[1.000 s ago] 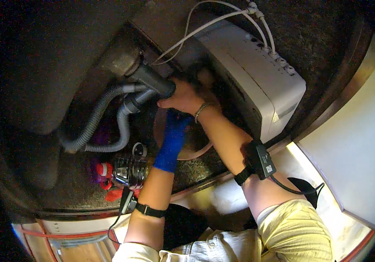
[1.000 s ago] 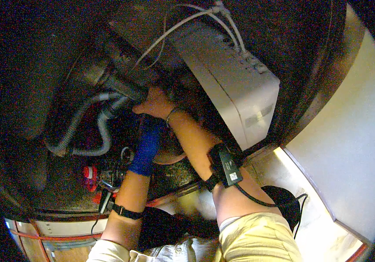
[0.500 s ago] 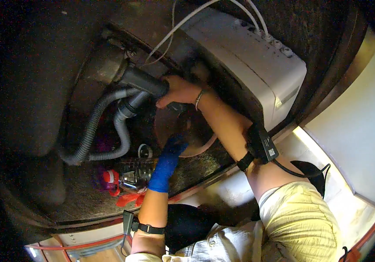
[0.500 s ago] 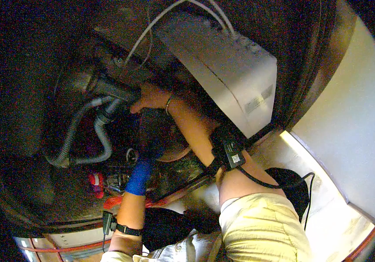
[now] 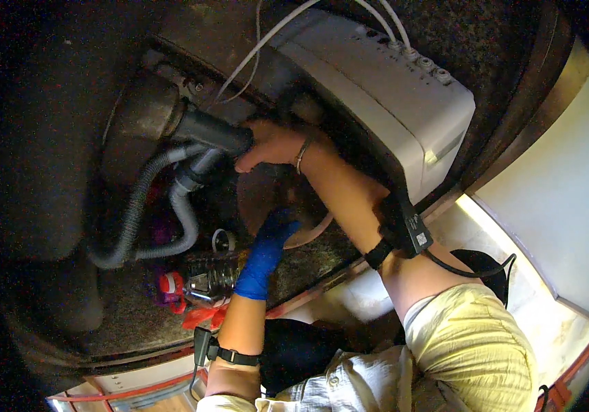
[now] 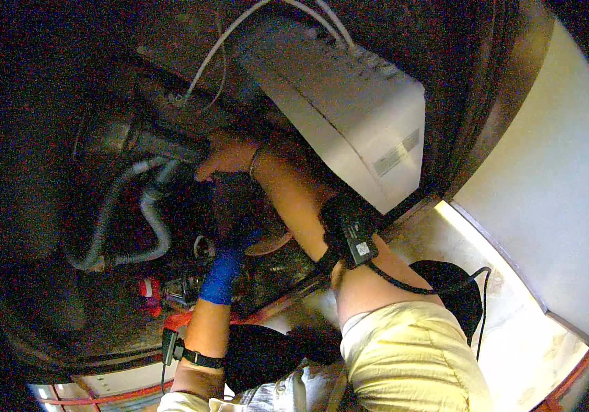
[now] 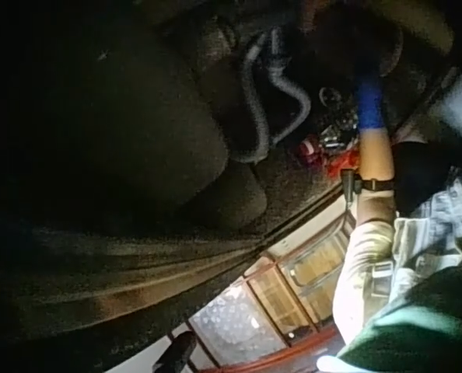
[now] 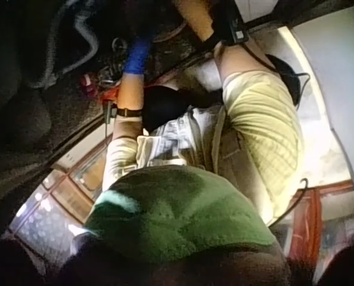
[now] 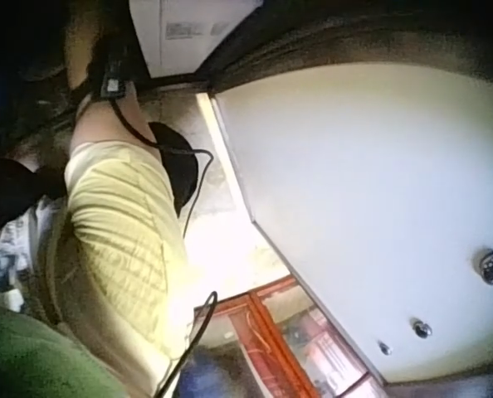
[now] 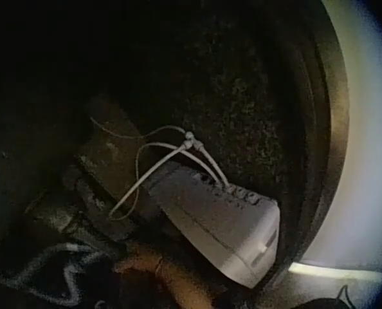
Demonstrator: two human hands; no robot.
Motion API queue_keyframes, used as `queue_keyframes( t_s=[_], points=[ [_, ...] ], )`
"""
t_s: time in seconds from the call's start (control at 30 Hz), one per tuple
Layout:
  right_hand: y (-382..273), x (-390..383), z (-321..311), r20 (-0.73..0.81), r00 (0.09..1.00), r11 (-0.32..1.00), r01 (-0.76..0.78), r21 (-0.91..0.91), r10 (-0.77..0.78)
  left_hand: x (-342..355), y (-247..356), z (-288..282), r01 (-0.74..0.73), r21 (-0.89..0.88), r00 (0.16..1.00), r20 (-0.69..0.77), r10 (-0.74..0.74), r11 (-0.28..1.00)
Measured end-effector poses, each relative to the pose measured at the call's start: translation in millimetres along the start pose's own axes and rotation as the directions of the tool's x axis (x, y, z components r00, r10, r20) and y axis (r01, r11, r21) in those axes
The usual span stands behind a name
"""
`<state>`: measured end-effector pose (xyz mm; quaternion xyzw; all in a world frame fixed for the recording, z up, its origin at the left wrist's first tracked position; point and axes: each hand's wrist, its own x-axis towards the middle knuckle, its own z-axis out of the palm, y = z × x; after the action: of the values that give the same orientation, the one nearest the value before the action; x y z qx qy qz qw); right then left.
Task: Removing and inspecting the drain pipe and trap from under a kitchen sink.
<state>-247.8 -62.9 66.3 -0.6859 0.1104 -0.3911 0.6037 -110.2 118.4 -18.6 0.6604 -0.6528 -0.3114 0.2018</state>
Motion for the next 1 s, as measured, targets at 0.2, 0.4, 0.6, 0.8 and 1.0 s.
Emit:
queue_keyframes(
  t_s=[0.2,0.4,0.6,0.8,1.0],
  points=[
    [-13.3,-15.7,2.2,-0.183,0.966,0.967,0.145,-0.21,-0.184,8.5,15.3,1.6,0.083,-0.039,0.996,-0.032,-0.084,0.996],
    [-9.4,-14.7,6.1,-0.211,0.957,0.949,0.136,-0.284,-0.2,31.3,-17.9,13.7,-0.332,0.242,0.915,-0.152,0.373,0.912],
    [-11.4,-3.8,0.6,-0.121,0.972,0.95,0.162,-0.265,-0.2,20.7,-12.5,6.1,-0.35,0.264,0.916,-0.104,0.388,0.899],
    [-16.2,-2.7,-12.2,-0.006,0.995,0.951,0.096,-0.293,-0.103,16.7,42.3,6.6,-0.138,0.362,0.986,-0.034,0.161,0.922],
    [-19.2,-1.9,-3.8,-0.028,0.999,0.972,0.011,-0.235,-0.019,12.7,19.0,6.9,-0.188,0.337,0.976,-0.041,0.213,0.922]
  ],
)
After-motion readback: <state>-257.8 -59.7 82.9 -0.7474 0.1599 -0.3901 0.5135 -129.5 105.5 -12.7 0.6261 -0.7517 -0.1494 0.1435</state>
